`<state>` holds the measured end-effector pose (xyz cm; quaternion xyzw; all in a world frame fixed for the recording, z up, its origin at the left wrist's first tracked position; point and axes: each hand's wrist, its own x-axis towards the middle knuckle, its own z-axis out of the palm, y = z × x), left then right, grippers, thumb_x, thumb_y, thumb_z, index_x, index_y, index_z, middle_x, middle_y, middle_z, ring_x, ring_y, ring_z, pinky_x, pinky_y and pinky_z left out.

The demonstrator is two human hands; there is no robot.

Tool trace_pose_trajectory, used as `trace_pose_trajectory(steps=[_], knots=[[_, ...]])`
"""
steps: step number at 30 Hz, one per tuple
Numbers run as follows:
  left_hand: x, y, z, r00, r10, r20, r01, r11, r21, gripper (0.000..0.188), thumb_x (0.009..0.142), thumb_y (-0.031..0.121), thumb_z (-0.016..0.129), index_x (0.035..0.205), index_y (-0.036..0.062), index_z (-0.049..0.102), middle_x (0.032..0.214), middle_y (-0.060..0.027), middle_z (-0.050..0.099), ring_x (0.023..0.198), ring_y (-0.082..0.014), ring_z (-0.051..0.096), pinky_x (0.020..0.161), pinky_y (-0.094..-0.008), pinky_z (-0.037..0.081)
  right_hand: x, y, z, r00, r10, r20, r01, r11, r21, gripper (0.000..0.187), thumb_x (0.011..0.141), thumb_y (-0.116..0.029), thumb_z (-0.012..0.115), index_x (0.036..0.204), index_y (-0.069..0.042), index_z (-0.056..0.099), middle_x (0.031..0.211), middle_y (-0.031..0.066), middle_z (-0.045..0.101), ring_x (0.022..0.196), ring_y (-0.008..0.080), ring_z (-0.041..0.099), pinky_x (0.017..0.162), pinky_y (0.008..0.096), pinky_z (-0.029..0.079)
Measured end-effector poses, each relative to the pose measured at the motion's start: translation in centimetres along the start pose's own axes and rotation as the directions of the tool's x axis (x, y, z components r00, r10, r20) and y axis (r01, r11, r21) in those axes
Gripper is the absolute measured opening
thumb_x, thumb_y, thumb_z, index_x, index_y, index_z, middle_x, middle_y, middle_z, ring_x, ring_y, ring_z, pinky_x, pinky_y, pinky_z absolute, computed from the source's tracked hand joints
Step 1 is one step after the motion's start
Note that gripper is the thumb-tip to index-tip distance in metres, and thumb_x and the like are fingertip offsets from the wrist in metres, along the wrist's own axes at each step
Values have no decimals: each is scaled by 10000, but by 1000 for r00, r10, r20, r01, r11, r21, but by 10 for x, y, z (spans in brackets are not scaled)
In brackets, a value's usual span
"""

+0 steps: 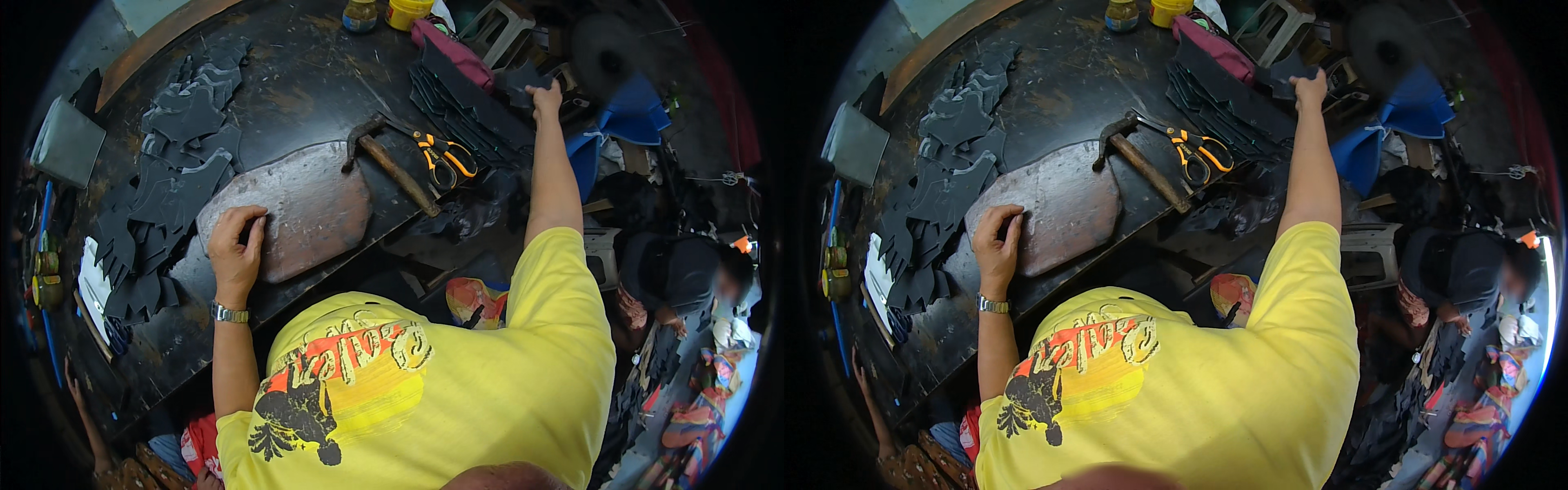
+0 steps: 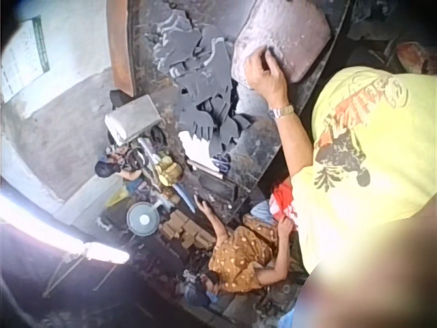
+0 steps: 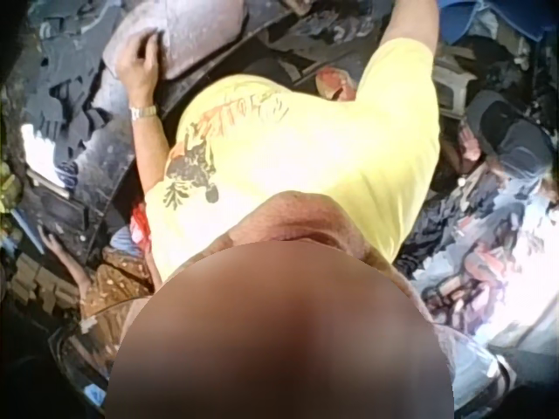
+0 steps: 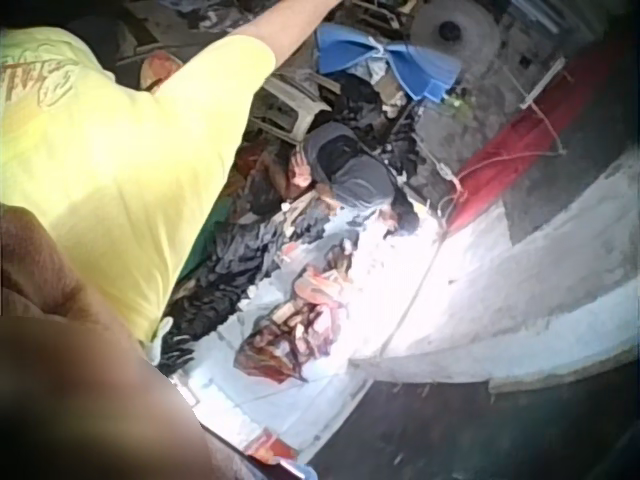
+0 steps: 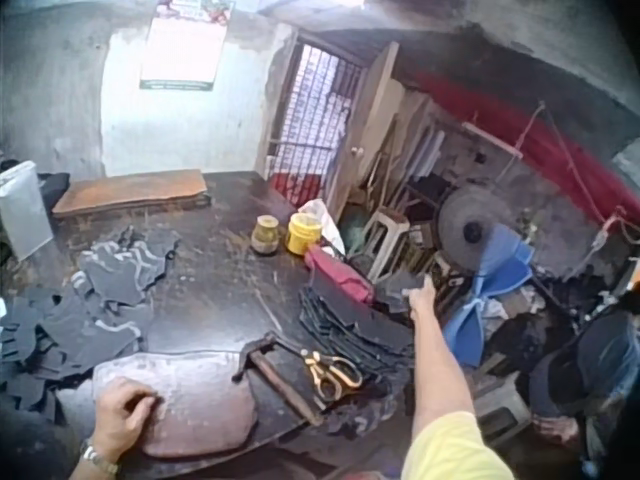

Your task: The person stacks black rubber pieces on a workbench, uses a hammer to flatten them, and then cuts the stacked pieces with scissors. The person repeats this process multiple times, handling the rubber pieces and tools throughout.

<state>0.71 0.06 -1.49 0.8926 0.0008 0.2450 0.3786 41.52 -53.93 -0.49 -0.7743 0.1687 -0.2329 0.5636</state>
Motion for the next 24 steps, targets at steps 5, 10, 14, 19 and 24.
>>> trace_pose_trajectory(steps=[5, 10, 14, 19, 24], knots=[[0, 1, 1, 1000, -11, 0, 11, 999, 30, 122, 883, 0, 717, 999, 35, 727, 941, -100, 718, 874, -264, 694, 790, -341, 527, 8, 40, 22, 995, -101, 7, 96, 917, -388, 836, 693, 37, 840, 1470, -37, 541, 1339, 217, 660, 1213, 352, 649, 1021, 408, 517], [0, 1, 1, 1000, -21, 0, 21, 999, 31, 123, 885, -5, 717, 1003, 28, 729, 941, -106, 719, 867, -262, 695, 791, -336, 529, 11, 28, 18, 932, -96, -350, 47, 988, -146, 794, 715, 26, 820, 1457, -52, 546, 1389, 225, 628, 1246, 367, 639, 1014, 416, 527], [1, 1, 1, 1000, -12, -7, 12, 1000, 21, 128, 884, -8, 717, 1006, 28, 729, 931, -105, 717, 858, -260, 694, 789, -330, 528, 13, 39, 23, 996, 33, 78, -21, 989, -147, 851, 711, 6, 841, 1499, -53, 525, 1375, 228, 642, 1244, 367, 644, 1024, 407, 518], [1, 1, 1, 1000, -21, -4, 21, 999, 25, 130, 885, -8, 719, 1009, 27, 729, 919, -104, 712, 847, -259, 692, 784, -325, 528, 20, 47, 39, 986, 45, 158, -15, 983, -185, 877, 753, 49, 821, 1547, -55, 465, 1397, 239, 625, 1252, 332, 638, 917, 400, 560], [1, 0, 0, 1000, -17, 12, 17, 1000, 25, 114, 914, -8, 703, 1024, 15, 725, 949, -104, 713, 884, -240, 692, 811, -316, 522, 3, 25, 35, 943, 181, 278, -144, 978, -150, 895, 779, 35, 812, 1575, -71, 416, 1439, 253, 581, 1250, 334, 637, 865, 381, 577]])
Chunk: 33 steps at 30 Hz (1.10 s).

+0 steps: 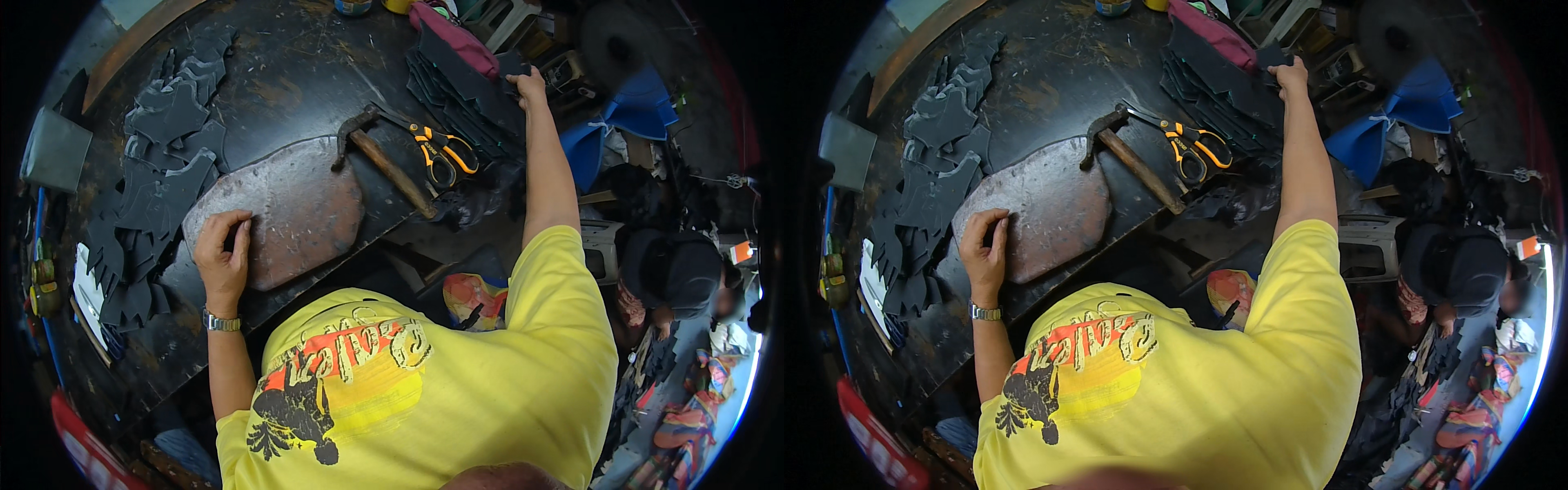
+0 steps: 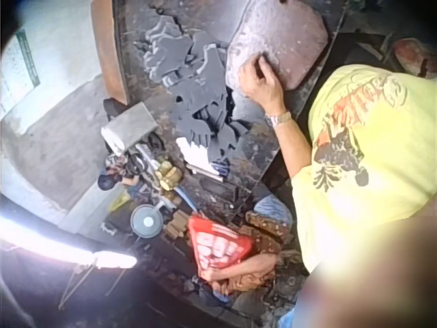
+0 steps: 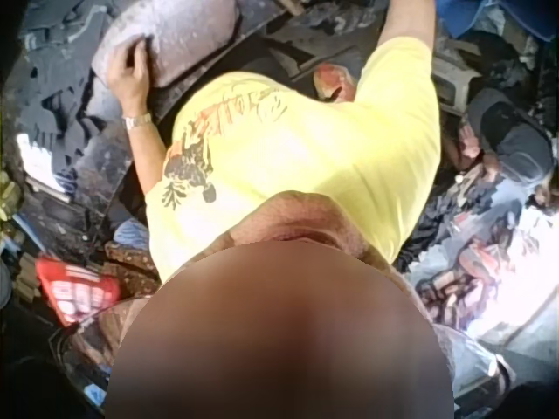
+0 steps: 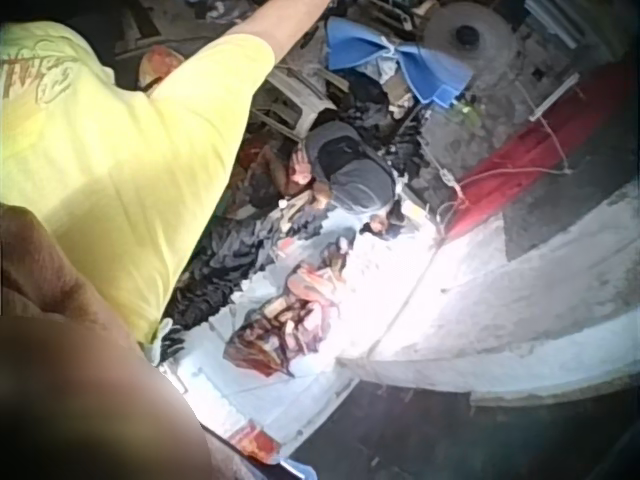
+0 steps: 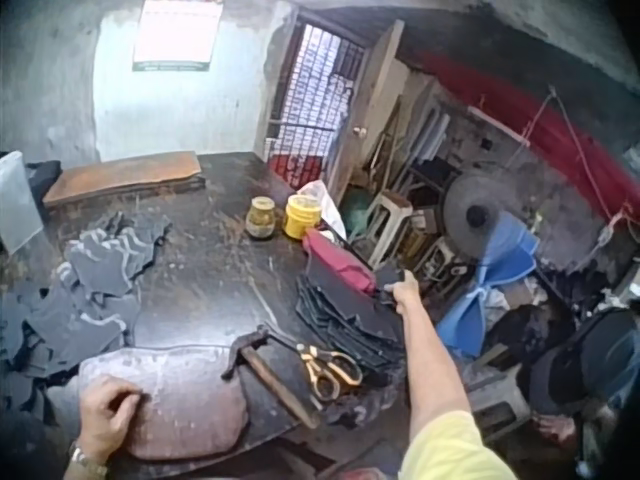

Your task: The person stacks black rubber pieces on a workbench, uses a hammer to flatten them, and then cuts the stacked pieces with scissors. The person repeats this process multiple times, handling the rubber pieces and tools throughout.

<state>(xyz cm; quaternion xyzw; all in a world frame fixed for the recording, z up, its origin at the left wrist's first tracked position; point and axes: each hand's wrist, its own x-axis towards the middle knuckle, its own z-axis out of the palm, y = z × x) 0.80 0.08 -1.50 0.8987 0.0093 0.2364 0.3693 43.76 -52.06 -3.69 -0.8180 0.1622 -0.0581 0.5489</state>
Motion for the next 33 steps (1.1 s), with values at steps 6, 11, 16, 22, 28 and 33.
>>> trace_pose_trajectory(steps=[6, 11, 16, 22, 28, 33], knots=[[0, 1, 0, 1000, 16, -6, -16, 1000, 16, 117, 907, 2, 711, 1020, 26, 731, 945, -103, 719, 869, -247, 698, 796, -321, 528, -46, -29, 5, 994, 63, -88, -93, 912, -399, 984, 762, -141, 891, 1594, -139, 365, 1485, 222, 533, 1252, 384, 622, 965, 480, 545], [0, 2, 1, 1000, 21, -20, -21, 1000, -4, 118, 895, 7, 719, 1008, 38, 733, 940, -101, 722, 865, -260, 697, 786, -330, 530, -73, -32, 8, 943, -245, -226, -27, 619, -785, 1121, 766, -329, 909, 1642, -206, 220, 1579, 175, 435, 1323, 406, 557, 1100, 562, 438], [0, 2, 0, 999, 34, -16, -33, 999, 10, 117, 889, 11, 719, 1002, 38, 727, 941, -98, 721, 871, -265, 693, 796, -338, 527, -72, -37, 11, 831, -554, 43, 512, 733, -448, 714, 813, -380, 861, 1423, -119, 597, 1303, 192, 671, 1176, 352, 665, 1035, 461, 504], [0, 2, -1, 1000, 12, -9, -12, 1000, -3, 123, 883, 11, 719, 1001, 45, 727, 927, -98, 714, 864, -273, 686, 789, -349, 522, -60, -46, 20, 837, -447, 316, 536, 557, -634, 481, 900, -430, 726, 1232, -82, 749, 1203, 223, 729, 1168, 400, 675, 996, 469, 520], [-1, -3, -2, 999, 36, 19, -36, 999, 22, 129, 921, 6, 710, 1047, 26, 736, 983, -89, 726, 884, -211, 702, 795, -302, 539, -51, -71, 18, 833, -460, 308, 533, 514, -672, 461, 905, -440, 663, 1243, -138, 746, 1224, 184, 729, 1181, 390, 666, 992, 475, 520], [0, 0, -3, 999, 35, 22, -36, 999, 31, 126, 921, 9, 708, 1041, 32, 739, 976, -90, 726, 884, -219, 702, 795, -307, 539, -33, -63, -4, 832, -483, 271, 512, 483, -710, 429, 907, -416, 646, 1224, -145, 748, 1211, 177, 725, 1165, 380, 670, 973, 471, 524]])
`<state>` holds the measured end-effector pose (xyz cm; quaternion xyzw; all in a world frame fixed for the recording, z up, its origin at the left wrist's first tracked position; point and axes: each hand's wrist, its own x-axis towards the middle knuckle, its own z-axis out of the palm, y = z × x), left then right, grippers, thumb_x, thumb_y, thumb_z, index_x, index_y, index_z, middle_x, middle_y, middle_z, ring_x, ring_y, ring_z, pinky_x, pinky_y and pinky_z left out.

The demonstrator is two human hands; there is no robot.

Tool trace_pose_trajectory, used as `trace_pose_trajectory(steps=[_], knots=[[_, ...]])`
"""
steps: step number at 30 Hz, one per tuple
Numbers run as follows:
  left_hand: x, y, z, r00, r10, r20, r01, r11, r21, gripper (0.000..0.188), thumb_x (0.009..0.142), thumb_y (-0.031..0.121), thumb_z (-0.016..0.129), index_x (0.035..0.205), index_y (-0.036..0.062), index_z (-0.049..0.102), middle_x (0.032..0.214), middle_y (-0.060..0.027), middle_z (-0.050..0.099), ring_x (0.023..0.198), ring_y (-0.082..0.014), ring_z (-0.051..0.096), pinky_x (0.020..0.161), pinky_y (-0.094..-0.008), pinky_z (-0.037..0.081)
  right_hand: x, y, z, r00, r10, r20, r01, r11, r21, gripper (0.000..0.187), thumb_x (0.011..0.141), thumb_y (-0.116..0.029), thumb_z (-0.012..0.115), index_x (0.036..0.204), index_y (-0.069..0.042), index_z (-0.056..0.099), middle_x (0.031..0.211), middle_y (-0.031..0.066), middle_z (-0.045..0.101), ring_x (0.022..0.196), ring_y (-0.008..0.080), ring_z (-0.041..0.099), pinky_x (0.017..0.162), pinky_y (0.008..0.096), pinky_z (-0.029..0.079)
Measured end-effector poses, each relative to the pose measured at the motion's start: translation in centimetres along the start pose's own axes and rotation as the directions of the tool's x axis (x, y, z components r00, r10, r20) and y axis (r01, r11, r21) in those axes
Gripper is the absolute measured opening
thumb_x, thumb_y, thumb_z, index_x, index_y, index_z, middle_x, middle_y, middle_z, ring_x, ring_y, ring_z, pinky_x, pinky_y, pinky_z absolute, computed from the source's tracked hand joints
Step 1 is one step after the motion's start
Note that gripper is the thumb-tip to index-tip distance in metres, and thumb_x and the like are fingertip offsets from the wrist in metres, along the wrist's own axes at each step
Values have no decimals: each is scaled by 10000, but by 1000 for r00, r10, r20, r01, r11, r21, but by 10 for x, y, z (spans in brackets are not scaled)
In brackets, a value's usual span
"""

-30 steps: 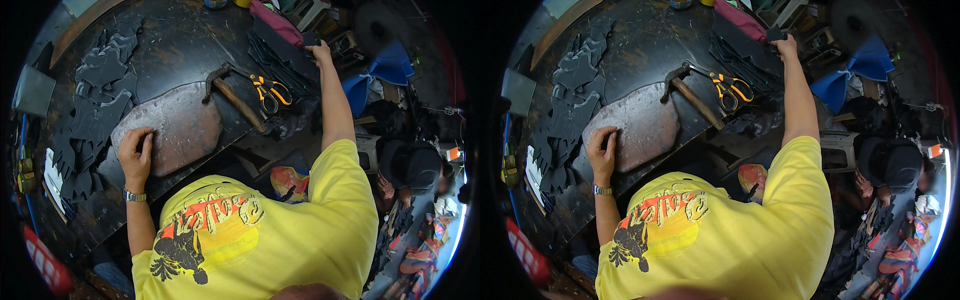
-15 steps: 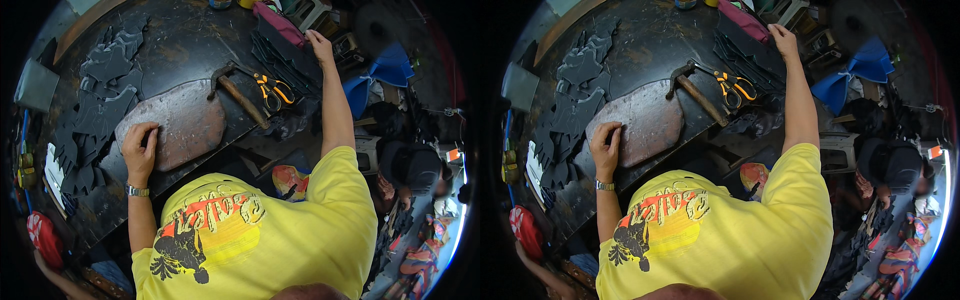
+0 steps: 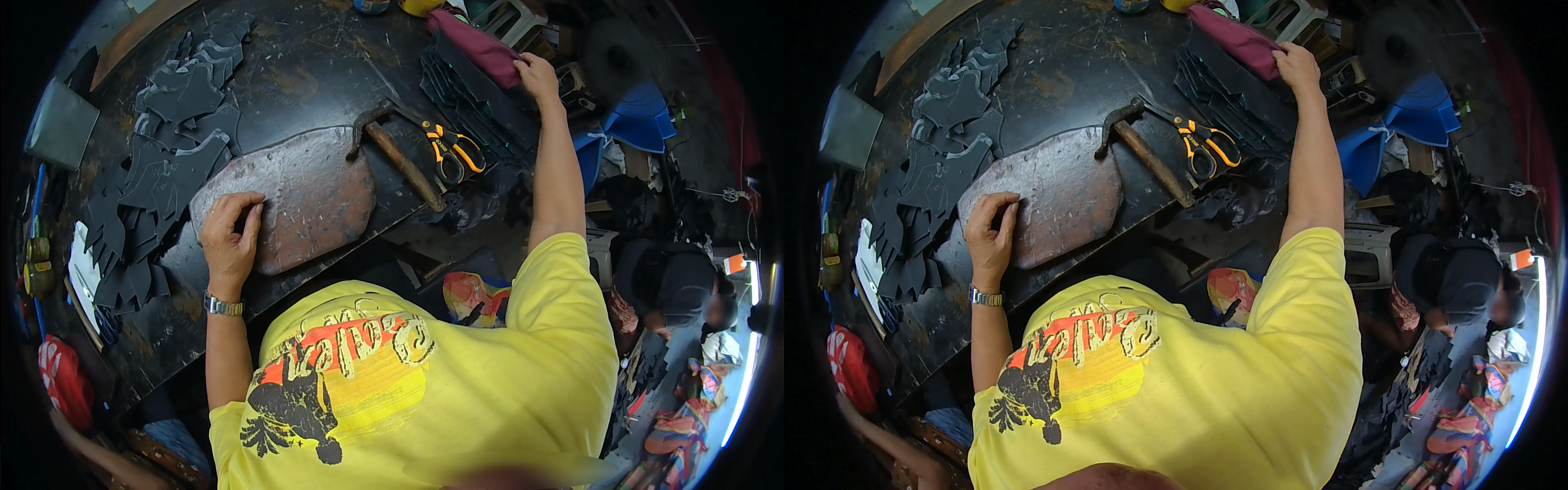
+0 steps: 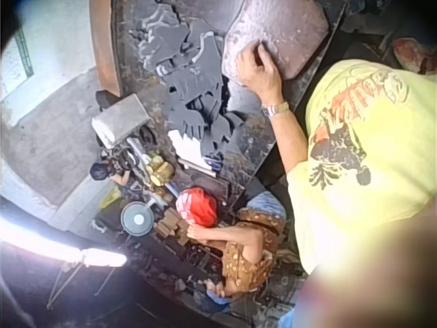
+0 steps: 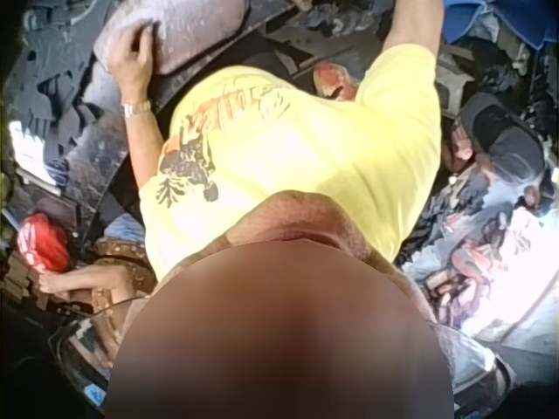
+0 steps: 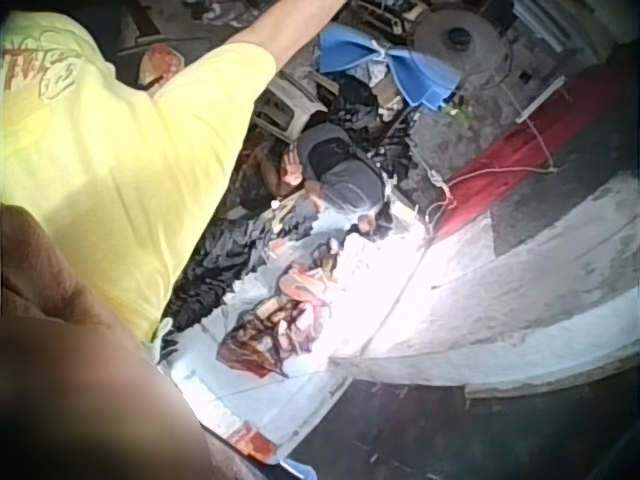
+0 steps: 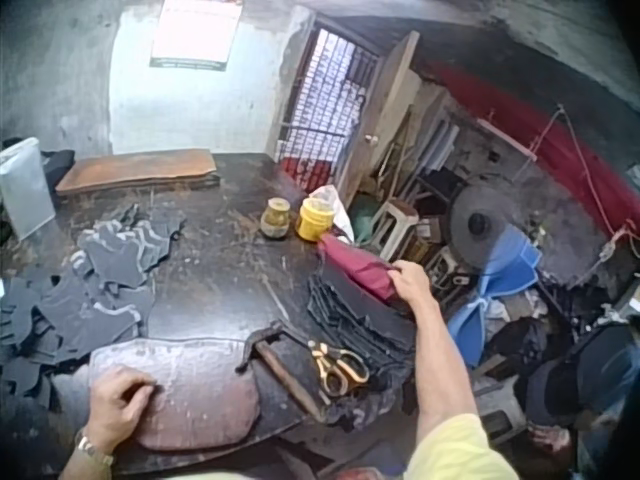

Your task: The person stacks black rubber pieces on a workbench, uses a hammer to flatten them, and then cuts the stacked pieces with scissors. The person repeats this process multiple times, handling the rubber pieces and tools throughout.

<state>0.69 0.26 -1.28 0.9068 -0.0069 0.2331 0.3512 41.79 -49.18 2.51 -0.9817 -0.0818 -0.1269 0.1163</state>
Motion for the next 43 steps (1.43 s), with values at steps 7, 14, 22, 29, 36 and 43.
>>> trace_pose_trajectory(steps=[7, 14, 22, 29, 36, 43], knots=[[-2, -5, 0, 1000, 16, -22, -16, 1000, 1, 79, 896, 116, 719, 962, 85, 747, 926, -103, 730, 890, -304, 688, 795, -401, 521, -39, 2, -1, 990, 108, 89, -103, 993, -55, 577, 934, -467, 696, 1377, -98, 663, 1303, 189, 700, 1234, 363, 654, 1030, 443, 504], [-5, -9, 3, 994, 65, -83, -64, 998, 12, 110, 888, 126, 739, 992, 92, 752, 951, -91, 738, 912, -283, 694, 828, -378, 533, -152, -190, -12, 961, -246, -128, 257, 615, 745, 356, 952, -114, 716, 1295, -22, 687, 1150, 144, 703, 1117, 238, 661, 1006, 335, 495], [-35, 5, -32, 999, -42, 6, 43, 975, -219, 155, 893, 49, 741, 1045, 32, 722, 995, -106, 721, 912, -275, 701, 808, -342, 555, -240, -373, 3, 625, -777, -69, 588, 411, 697, 367, 913, -63, 721, 1276, -45, 671, 1236, 178, 679, 1117, 345, 664, 971, 389, 517], [-72, 21, -94, 957, -286, -47, 238, 868, -435, 167, 911, 37, 753, 1077, 27, 759, 1031, -81, 736, 951, -167, 711, 825, -310, 562, -241, -419, 35, 664, -747, 43, 435, 431, 791, 414, 919, -15, 697, 1326, -60, 639, 1110, 152, 728, 1003, 274, 718, 895, 357, 551], [-63, 21, -102, 982, -178, -58, 125, 854, -506, 169, 925, 42, 746, 1093, 23, 756, 1036, -79, 729, 937, -172, 711, 825, -303, 565, -214, -475, 66, 742, -666, 77, 327, 460, 825, 533, 916, 33, 698, 1418, -110, 594, 1063, 104, 738, 983, 160, 709, 895, 320, 566], [-75, -3, -83, 961, -271, 53, 268, 872, -411, 182, 926, 44, 741, 1108, 34, 752, 1058, -93, 737, 943, -192, 720, 830, -299, 568, -209, -492, 78, 735, -666, 126, 397, 573, 717, 592, 890, 43, 712, 1434, -152, 580, 1052, 110, 746, 951, 202, 723, 863, 326, 569]])
